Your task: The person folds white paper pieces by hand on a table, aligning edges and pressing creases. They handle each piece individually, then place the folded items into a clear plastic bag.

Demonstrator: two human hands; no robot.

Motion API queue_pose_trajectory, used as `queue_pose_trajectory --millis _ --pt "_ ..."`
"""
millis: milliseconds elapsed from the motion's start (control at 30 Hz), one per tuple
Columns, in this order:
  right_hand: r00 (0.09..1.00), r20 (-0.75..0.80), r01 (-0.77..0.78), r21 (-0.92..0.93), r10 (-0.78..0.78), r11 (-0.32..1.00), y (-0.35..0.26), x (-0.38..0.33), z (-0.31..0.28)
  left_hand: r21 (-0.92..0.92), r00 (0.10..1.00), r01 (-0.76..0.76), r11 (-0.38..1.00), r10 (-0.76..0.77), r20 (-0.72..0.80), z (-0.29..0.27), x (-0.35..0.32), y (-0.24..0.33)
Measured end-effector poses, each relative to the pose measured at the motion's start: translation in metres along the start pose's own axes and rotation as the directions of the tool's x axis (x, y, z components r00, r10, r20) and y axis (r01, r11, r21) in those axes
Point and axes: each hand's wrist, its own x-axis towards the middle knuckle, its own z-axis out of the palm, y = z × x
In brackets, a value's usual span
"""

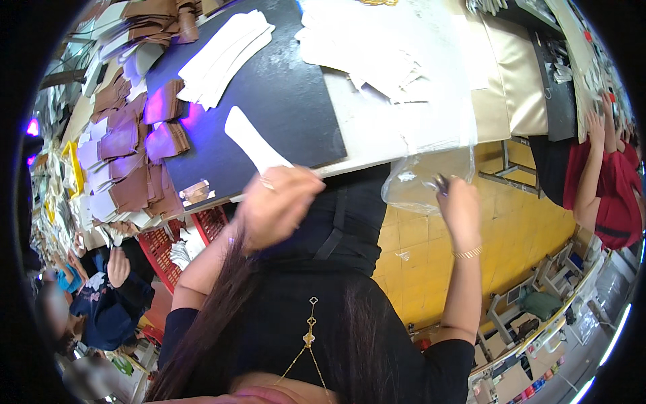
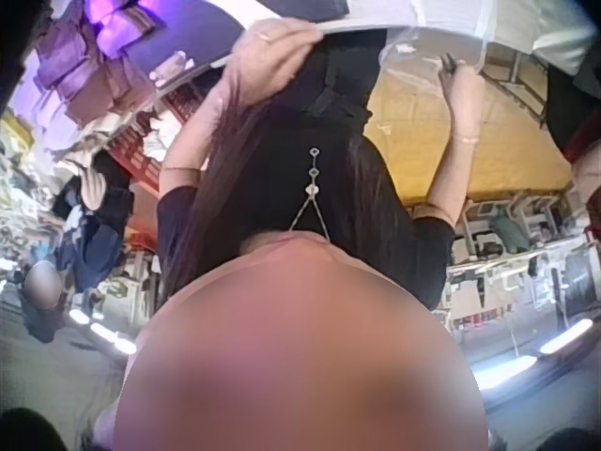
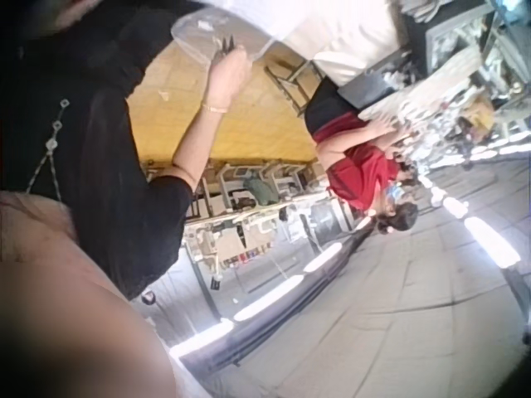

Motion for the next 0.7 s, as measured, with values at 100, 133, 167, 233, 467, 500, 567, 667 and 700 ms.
queue_pose_trajectory --millis 100,133,167,233,467,500,567,667,700 --pt "0.995 0.095 -0.056 0.433 0.016 0.899 -0.019 -0.021 -0.051 0.37 0.999 -0.018 0.929 0.0 0.049 -0.043 -0.015 -0.025" --pt "0.984 0.176 -0.125 0.579 0.026 0.806 -0.031 -0.025 -0.059 0.435 0.995 -0.01 0.9 -0.035 0.095 -0.049 -0.021 -0.029" --pt "0.979 0.196 -0.089 0.656 -0.056 0.75 -0.046 -0.025 -0.06 0.48 0.995 0.013 0.877 -0.06 0.083 -0.052 -0.027 -0.032" --pt "0.953 0.226 -0.058 0.787 -0.2 0.614 -0.076 -0.017 -0.06 0.566 0.993 0.051 0.823 -0.1 0.056 -0.055 -0.036 -0.037" --pt "0.712 0.352 -0.091 0.904 -0.608 0.417 -0.163 0.025 -0.052 0.394 0.939 0.243 0.886 -0.113 -0.324 -0.047 -0.036 -0.028" --pt "0.685 0.362 -0.091 0.903 -0.632 0.419 -0.169 0.026 -0.052 0.29 0.911 0.254 0.923 -0.128 -0.392 -0.044 -0.033 -0.024" --pt "0.659 0.388 -0.09 0.891 -0.645 0.444 -0.176 0.027 -0.055 0.001 0.865 0.372 0.928 -0.346 -0.364 -0.04 -0.024 -0.017" --pt "0.629 0.36 -0.09 0.914 -0.689 0.395 -0.172 0.025 -0.061 -0.419 0.813 0.417 0.807 -0.537 -0.225 -0.034 -0.004 -0.011" --pt "0.635 0.353 -0.082 0.915 -0.687 0.394 -0.169 0.024 -0.063 -0.51 0.804 0.433 0.743 -0.574 -0.154 -0.032 0.002 -0.008"
